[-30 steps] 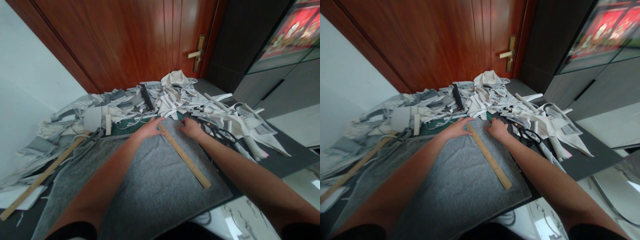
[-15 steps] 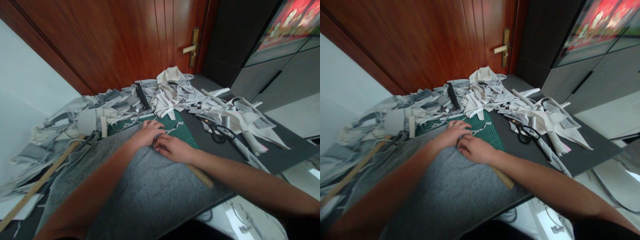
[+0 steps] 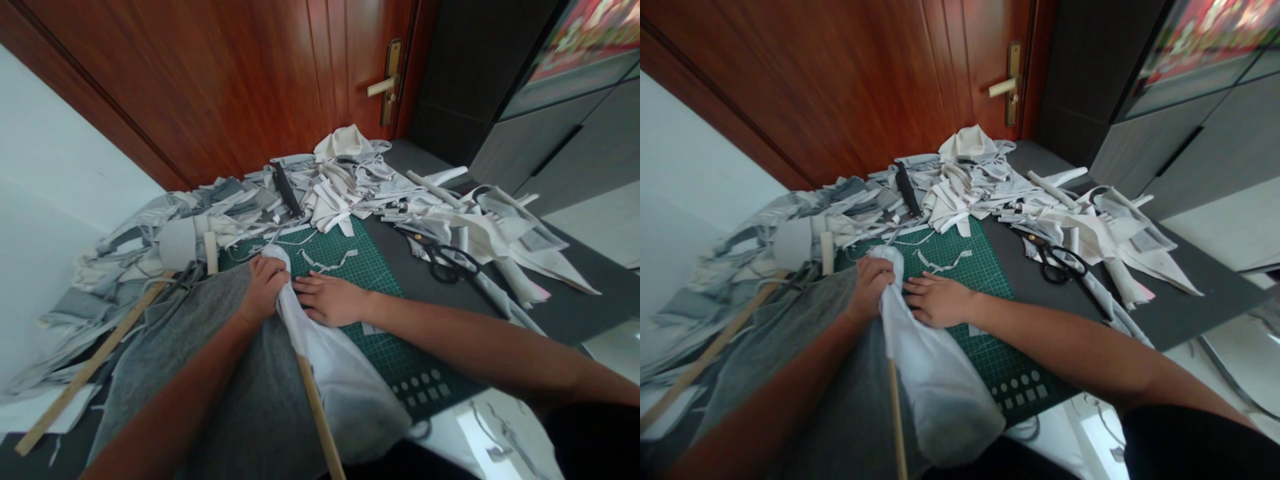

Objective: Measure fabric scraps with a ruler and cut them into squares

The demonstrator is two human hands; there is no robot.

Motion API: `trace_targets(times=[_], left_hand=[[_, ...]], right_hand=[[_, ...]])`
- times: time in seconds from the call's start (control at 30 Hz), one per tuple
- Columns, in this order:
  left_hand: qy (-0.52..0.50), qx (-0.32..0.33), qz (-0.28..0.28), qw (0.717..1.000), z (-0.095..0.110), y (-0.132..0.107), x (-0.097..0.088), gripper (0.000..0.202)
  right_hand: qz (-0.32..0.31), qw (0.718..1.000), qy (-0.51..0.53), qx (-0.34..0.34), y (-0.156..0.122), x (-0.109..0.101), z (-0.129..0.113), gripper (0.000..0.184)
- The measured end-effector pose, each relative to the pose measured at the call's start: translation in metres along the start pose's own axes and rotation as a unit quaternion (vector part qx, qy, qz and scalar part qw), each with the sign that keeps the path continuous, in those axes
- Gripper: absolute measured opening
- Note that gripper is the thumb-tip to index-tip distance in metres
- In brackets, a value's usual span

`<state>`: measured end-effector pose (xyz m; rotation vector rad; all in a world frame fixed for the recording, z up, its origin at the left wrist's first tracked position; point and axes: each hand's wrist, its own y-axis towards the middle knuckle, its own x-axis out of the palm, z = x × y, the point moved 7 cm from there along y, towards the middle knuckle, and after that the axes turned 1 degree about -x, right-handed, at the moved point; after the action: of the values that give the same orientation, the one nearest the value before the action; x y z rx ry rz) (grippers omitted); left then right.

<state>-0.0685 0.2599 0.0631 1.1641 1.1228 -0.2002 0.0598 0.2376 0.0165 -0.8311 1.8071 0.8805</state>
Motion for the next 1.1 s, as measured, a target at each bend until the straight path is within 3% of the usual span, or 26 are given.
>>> trace_targets(times=[0.07, 0.1, 0.17, 0.27, 0.3, 0.37, 0.47, 0.53, 0.63, 0.77, 0.87, 0.97, 1.1], left_hand=[[0.003, -0.006, 0.014, 1.000, 0.001, 0.002, -0.001, 0.012], [0.003, -0.008, 0.019, 1.000, 0.002, 0.003, -0.002, 0.012], [0.002, -0.020, 0.021, 1.000, 0.000, 0.004, -0.001, 0.012], [0.002, -0.044, 0.026, 0.999, -0.005, 0.003, -0.001, 0.012], [0.002, -0.046, 0.028, 0.999, -0.006, 0.003, -0.001, 0.012], [-0.001, -0.040, 0.031, 0.999, -0.006, 0.002, -0.001, 0.011], [-0.006, -0.027, 0.023, 0.999, -0.001, 0.003, 0.001, 0.010], [-0.006, -0.021, 0.012, 1.000, 0.002, 0.003, 0.004, 0.009], [-0.007, -0.018, -0.023, 1.000, 0.004, 0.001, 0.011, 0.009], [0.004, -0.030, -0.094, 0.995, 0.005, 0.000, 0.023, 0.010], [0.016, -0.062, -0.156, 0.986, 0.006, 0.003, 0.032, 0.012], [0.041, -0.095, -0.203, 0.974, 0.006, 0.010, 0.037, 0.022], [0.063, -0.114, -0.238, 0.962, 0.002, 0.031, 0.049, 0.034]], right_hand=[[-0.011, 1.000, -0.016, 0.014, 0.007, -0.006, 0.019, 0.044], [-0.006, 0.998, -0.024, 0.056, 0.008, -0.015, 0.038, 0.046], [0.033, 0.971, -0.058, 0.231, 0.000, -0.044, 0.091, 0.048], [0.092, 0.934, -0.092, 0.333, -0.010, -0.079, 0.121, 0.048], [0.103, 0.934, -0.097, 0.327, -0.008, -0.082, 0.116, 0.049], [0.100, 0.959, -0.083, 0.251, 0.007, -0.073, 0.090, 0.048], [0.032, 0.997, -0.018, 0.075, 0.038, -0.035, 0.042, 0.043], [-0.001, 0.999, 0.006, 0.036, 0.054, -0.016, 0.035, 0.041], [0.005, 0.997, 0.005, 0.075, 0.070, -0.015, 0.064, 0.043], [0.022, 0.982, -0.001, 0.187, 0.072, -0.038, 0.128, 0.054], [0.021, 0.967, 0.006, 0.253, 0.067, -0.056, 0.156, 0.048], [0.025, 0.959, 0.018, 0.283, 0.057, -0.074, 0.150, 0.039], [0.049, 0.951, 0.057, 0.300, 0.022, -0.094, 0.102, 0.045]])
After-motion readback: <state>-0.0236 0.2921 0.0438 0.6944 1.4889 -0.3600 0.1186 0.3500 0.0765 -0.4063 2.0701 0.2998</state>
